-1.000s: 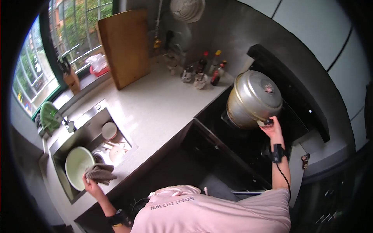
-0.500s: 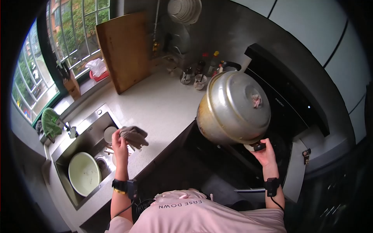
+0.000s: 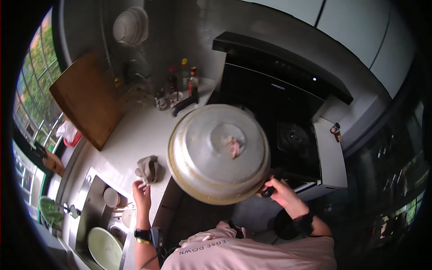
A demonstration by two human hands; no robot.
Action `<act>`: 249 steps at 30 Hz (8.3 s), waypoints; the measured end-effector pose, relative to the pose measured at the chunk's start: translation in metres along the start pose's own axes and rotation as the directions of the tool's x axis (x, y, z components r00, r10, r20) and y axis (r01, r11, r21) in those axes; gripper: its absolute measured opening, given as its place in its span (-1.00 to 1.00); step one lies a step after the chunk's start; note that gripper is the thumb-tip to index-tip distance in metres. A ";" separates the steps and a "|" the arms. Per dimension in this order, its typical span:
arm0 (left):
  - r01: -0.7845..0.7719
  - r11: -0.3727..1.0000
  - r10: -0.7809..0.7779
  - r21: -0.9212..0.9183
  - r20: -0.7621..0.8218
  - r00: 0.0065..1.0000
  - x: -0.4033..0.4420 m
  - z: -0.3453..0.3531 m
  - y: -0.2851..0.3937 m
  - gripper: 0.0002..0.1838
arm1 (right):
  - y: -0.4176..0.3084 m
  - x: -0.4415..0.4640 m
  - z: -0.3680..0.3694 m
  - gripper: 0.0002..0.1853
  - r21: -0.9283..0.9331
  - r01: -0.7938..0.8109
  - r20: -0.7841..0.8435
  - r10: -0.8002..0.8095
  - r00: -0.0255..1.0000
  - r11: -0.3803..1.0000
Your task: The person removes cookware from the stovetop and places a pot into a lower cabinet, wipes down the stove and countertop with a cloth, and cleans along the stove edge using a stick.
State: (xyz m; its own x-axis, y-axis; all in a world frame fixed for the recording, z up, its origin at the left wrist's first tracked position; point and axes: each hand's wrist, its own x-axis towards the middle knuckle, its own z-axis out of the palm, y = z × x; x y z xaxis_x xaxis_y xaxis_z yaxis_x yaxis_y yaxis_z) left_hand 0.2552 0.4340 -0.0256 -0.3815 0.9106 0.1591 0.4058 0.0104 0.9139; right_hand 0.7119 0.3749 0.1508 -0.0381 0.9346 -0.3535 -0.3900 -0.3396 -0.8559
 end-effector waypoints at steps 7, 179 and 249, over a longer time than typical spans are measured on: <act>0.136 0.990 -0.139 -0.035 -0.113 0.984 -0.063 -0.014 0.031 -0.83 | 0.017 0.019 -0.037 -0.68 0.000 -0.163 0.155 0.161 0.975 0.987; 0.701 0.074 -0.888 -0.709 -0.367 -0.277 -0.850 0.088 -0.116 -0.74 | 0.937 -0.037 0.221 -0.37 -0.666 -0.296 0.563 0.722 0.403 0.685; 0.867 0.483 -0.856 -0.119 -0.271 0.440 -0.352 -0.172 -0.229 -0.69 | 0.325 -0.021 -0.243 -0.15 -0.971 -0.216 -0.237 0.510 0.827 -0.100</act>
State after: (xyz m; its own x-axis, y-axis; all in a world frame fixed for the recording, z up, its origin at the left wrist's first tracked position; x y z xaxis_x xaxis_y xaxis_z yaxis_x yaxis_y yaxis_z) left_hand 0.1534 0.0398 -0.2264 -0.7406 0.2795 -0.6110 -0.2334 0.7458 0.6240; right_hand 0.8099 0.2194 -0.2118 -0.0123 0.5747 -0.8182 0.9408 -0.2704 -0.2041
